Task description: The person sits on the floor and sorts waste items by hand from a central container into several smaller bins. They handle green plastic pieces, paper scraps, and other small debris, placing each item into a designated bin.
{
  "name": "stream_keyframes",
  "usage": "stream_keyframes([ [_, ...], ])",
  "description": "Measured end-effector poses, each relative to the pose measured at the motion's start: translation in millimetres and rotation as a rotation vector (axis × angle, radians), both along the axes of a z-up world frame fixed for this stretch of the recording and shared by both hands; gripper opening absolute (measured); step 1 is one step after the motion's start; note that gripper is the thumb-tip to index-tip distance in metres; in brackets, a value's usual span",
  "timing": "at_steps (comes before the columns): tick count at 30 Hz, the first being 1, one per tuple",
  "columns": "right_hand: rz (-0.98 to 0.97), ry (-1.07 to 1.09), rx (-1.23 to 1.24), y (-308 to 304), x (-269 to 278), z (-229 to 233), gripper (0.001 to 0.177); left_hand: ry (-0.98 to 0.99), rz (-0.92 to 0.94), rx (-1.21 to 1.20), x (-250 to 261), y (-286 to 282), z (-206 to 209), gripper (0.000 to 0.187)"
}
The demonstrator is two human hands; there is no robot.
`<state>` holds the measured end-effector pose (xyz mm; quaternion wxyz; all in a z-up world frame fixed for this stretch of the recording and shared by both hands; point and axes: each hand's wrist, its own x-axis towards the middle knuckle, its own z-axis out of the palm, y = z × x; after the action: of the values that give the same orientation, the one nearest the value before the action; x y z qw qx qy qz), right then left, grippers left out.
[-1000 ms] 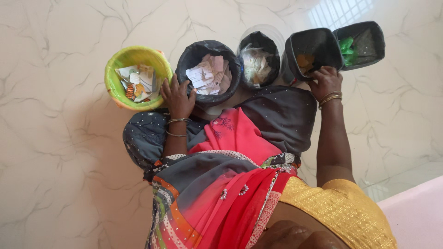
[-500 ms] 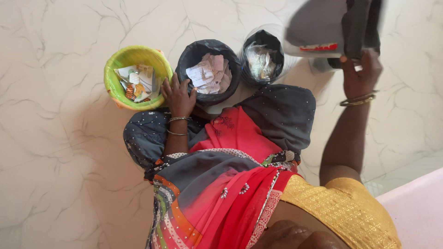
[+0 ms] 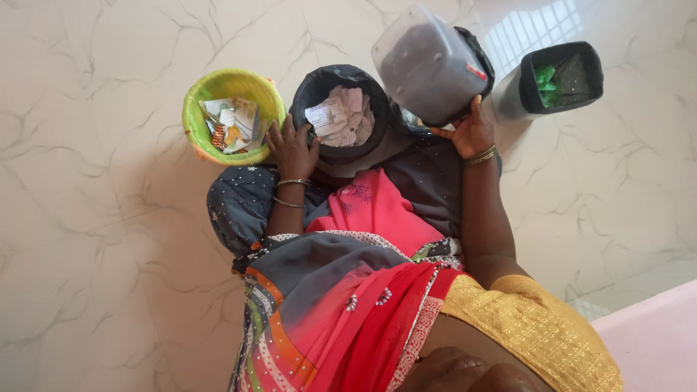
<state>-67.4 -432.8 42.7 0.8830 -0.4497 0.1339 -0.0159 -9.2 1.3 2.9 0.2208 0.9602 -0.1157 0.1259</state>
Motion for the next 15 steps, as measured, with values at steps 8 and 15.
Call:
stream_keyframes([
  [8,0.075,-0.096,0.153,-1,1,-10,0.062,0.064,0.024,0.01,-3,-8,7,0.045],
  [15,-0.009,-0.101,0.157,7,-2,11,0.065,0.046,-0.009,-0.007,-7,-4,3,0.044],
])
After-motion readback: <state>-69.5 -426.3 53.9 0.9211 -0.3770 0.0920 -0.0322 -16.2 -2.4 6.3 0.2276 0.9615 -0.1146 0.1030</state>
